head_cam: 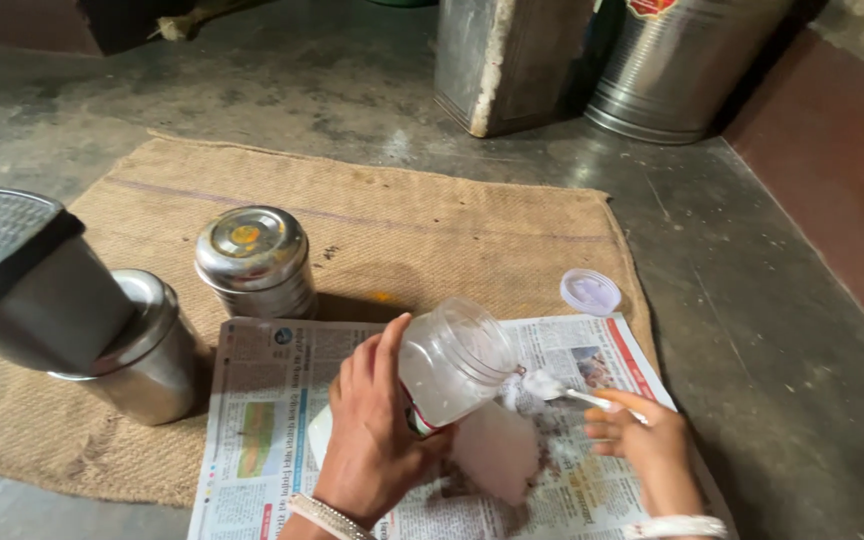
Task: The person scoops a white powder from a plastic jar using a metal spoon and spreads it onto a newspaper on the floor. They repeatedly add powder and use the spoon to flatten and distribute it across the paper.
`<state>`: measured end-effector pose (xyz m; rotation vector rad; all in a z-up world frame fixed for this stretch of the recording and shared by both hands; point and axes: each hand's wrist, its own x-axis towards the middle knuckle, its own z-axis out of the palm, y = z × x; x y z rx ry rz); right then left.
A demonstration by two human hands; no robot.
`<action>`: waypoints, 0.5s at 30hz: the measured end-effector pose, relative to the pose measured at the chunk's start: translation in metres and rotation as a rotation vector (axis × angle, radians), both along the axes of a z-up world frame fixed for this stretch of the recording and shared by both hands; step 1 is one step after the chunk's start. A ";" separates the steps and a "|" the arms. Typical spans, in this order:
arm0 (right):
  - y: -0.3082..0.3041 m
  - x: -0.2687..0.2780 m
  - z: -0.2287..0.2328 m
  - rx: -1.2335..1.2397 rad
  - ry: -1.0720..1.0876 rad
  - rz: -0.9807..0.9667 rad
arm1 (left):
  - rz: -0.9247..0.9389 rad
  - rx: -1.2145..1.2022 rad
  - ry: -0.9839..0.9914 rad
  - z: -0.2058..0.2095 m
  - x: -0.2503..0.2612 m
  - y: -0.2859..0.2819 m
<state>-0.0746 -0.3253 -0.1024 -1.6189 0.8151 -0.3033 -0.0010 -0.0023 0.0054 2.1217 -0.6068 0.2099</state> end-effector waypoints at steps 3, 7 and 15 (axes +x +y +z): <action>0.001 0.003 -0.006 -0.008 0.104 0.006 | 0.005 0.008 -0.013 0.000 0.000 0.001; 0.000 0.002 0.000 -0.005 0.217 0.058 | -0.002 0.021 -0.003 -0.001 0.001 0.001; 0.010 0.006 0.012 0.118 0.350 0.089 | 0.000 0.030 0.027 0.002 0.001 0.000</action>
